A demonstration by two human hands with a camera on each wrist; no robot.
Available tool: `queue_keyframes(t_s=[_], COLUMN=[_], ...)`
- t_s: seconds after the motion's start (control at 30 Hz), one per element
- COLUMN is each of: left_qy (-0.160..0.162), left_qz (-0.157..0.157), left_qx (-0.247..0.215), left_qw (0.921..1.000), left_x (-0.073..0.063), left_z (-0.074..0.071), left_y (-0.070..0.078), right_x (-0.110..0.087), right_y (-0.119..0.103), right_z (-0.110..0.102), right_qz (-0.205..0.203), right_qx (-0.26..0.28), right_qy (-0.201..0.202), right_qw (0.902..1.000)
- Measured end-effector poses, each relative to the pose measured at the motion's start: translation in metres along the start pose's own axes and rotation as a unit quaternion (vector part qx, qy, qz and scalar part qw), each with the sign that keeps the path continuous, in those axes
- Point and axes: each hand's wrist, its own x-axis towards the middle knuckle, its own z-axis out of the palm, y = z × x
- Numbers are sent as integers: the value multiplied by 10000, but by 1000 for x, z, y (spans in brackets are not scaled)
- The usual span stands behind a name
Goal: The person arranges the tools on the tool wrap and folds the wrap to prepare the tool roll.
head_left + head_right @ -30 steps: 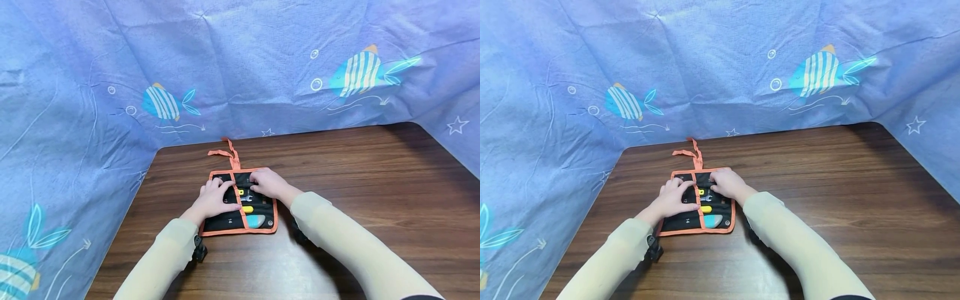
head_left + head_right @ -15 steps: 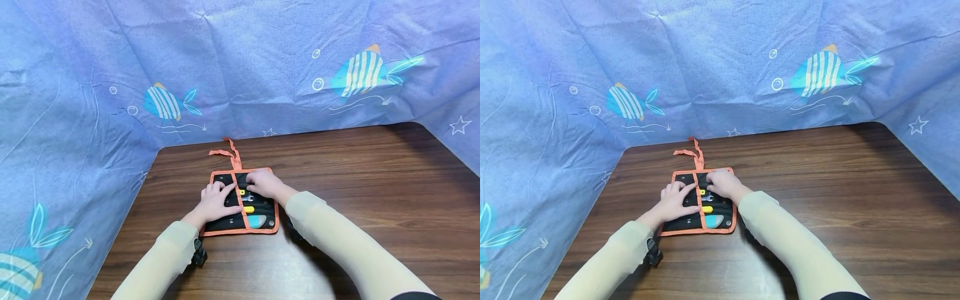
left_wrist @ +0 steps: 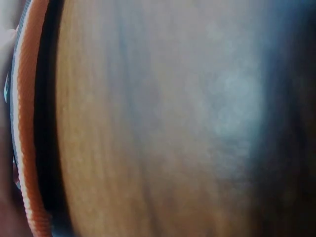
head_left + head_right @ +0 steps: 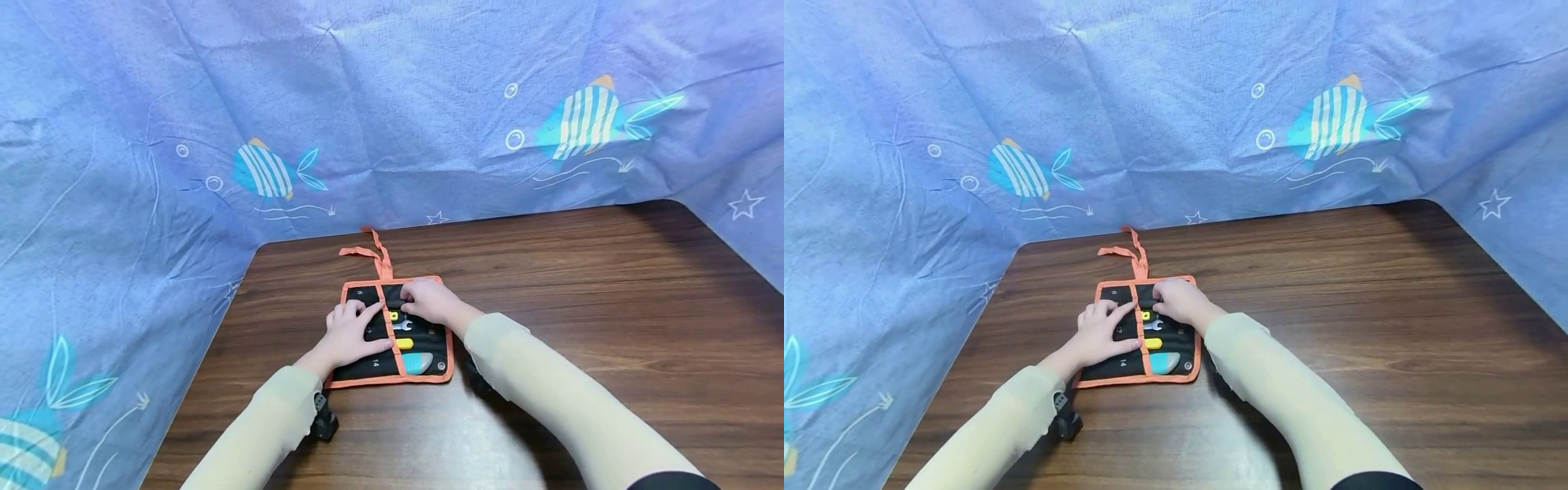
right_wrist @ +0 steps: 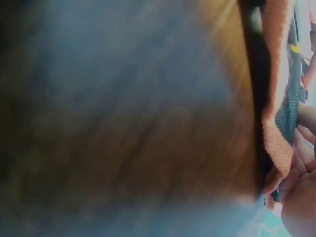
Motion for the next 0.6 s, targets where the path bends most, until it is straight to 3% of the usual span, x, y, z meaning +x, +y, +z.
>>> queue_keyframes(t_s=[0.6], left_qy=[-44], left_qz=[-52], left_qx=[-341], left_qw=[9994], left_x=[5], left_z=[-4], left_y=[-2], right_x=[21], right_y=[-12], right_z=[8], right_qz=[-41], right_qx=[-30], right_qy=[-77], right_qw=[10000])
